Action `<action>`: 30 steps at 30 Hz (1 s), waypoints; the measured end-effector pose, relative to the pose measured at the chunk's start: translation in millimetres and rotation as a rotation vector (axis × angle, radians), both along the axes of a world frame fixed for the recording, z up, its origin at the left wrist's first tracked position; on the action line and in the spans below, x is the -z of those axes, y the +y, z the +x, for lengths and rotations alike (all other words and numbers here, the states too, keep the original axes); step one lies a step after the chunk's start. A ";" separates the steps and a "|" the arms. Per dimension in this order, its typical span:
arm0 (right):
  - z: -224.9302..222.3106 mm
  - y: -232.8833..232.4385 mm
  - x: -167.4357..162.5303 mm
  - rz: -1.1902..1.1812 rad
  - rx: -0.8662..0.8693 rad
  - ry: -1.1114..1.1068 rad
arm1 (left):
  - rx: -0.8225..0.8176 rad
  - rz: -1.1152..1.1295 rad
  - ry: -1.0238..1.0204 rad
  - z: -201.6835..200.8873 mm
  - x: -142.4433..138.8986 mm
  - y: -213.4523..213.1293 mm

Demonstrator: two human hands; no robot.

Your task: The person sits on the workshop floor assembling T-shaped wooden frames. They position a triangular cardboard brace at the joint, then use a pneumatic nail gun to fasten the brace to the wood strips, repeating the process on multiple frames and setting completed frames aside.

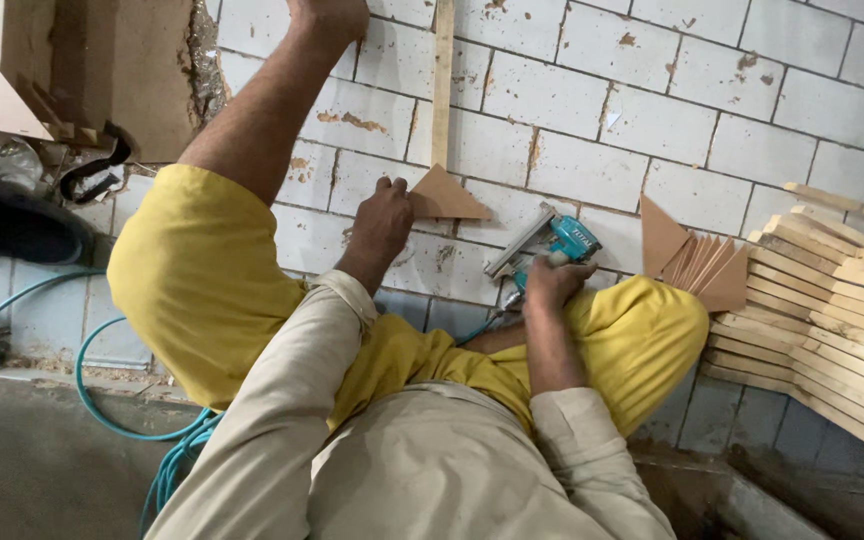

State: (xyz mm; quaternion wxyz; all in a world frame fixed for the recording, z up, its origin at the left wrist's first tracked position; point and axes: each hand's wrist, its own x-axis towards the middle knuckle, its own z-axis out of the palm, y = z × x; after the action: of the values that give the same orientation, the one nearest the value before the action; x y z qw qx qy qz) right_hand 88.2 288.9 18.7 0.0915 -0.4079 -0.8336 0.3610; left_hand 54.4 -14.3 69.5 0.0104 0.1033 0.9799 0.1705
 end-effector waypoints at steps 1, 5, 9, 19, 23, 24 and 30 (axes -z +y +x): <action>-4.9 7.9 9.8 -0.079 0.014 0.007 | 0.006 0.012 0.016 0.0 0.0 -0.8; -24.4 26.0 16.3 -0.426 0.083 0.083 | -0.027 -0.014 0.001 -2.4 3.6 0.8; -24.0 25.1 -4.5 -0.794 0.003 0.255 | -0.013 -0.002 0.092 -5.8 10.1 10.6; -27.1 8.8 -58.0 -0.818 -0.036 0.132 | -0.015 0.034 0.141 -11.7 18.5 22.2; -16.9 -29.0 -85.8 -0.683 -0.266 0.139 | -0.008 -0.045 0.069 -12.3 18.3 22.9; -16.5 -39.7 -92.3 -0.648 -0.321 0.135 | -0.014 -0.026 0.078 -12.4 18.3 23.6; -27.0 -80.8 -107.2 -0.373 -0.498 -0.014 | -0.024 0.015 0.092 -14.2 16.8 25.2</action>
State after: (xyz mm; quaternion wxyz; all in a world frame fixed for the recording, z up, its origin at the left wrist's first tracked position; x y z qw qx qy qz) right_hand 61.2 208.1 125.8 -0.0820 -0.2034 -0.8278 0.5164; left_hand 40.2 10.9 52.7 -0.0375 0.0994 0.9792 0.1730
